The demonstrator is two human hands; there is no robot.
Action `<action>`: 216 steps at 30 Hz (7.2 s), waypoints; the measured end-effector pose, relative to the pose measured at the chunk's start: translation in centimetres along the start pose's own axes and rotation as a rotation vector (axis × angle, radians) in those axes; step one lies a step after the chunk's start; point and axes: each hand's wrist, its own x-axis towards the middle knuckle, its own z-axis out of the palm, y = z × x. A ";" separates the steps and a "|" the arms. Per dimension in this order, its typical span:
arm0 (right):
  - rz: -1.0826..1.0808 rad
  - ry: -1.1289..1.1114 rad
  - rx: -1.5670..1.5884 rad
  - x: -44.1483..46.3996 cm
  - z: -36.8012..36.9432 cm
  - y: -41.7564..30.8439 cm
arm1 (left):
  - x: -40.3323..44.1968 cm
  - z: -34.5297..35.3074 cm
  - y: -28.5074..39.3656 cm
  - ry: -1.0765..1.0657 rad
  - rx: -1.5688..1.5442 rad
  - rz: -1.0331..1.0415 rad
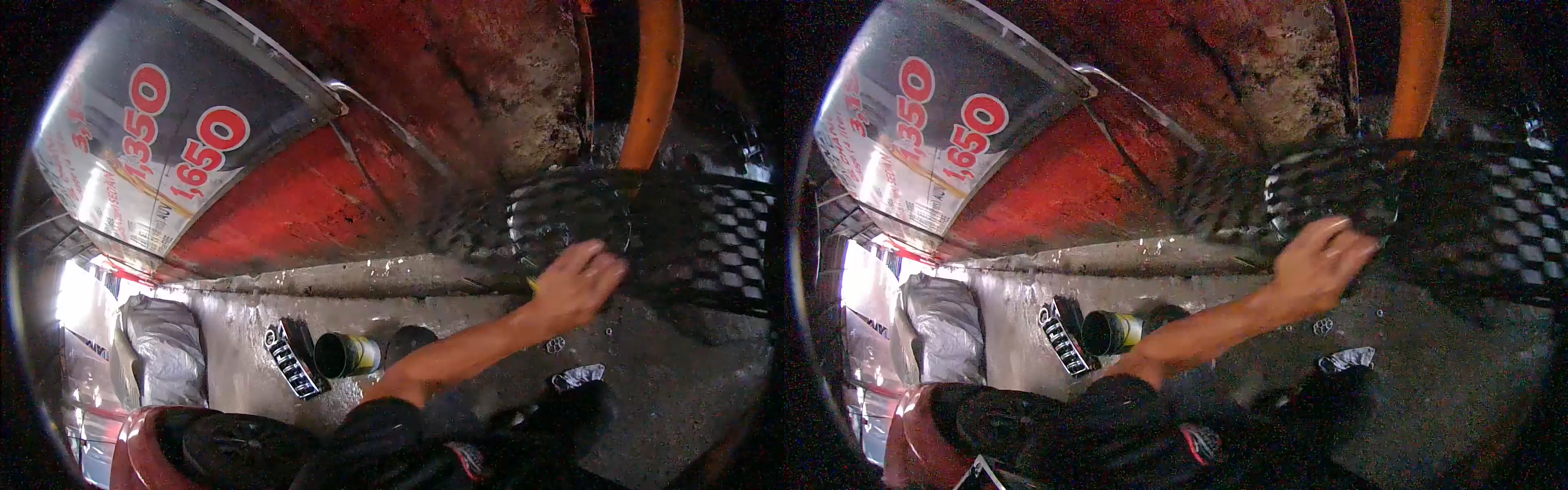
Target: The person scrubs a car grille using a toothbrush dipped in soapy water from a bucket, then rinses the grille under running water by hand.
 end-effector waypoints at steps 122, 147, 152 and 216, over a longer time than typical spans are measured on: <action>0.005 -0.079 0.390 -4.1 34.8 6.3 | 37.8 -2.9 -23.1 0.400 0.085 0.657; 0.078 -0.025 0.504 -2.4 34.7 2.7 | 15.9 -0.6 -18.0 -0.647 -0.019 -0.129; 0.043 -0.090 0.545 -3.3 31.6 0.7 | 4.9 6.1 -18.7 -0.844 -0.554 0.157; 0.425 -0.184 -0.155 9.8 32.0 -9.9 | -5.6 -22.0 -16.5 -0.953 -0.054 -0.549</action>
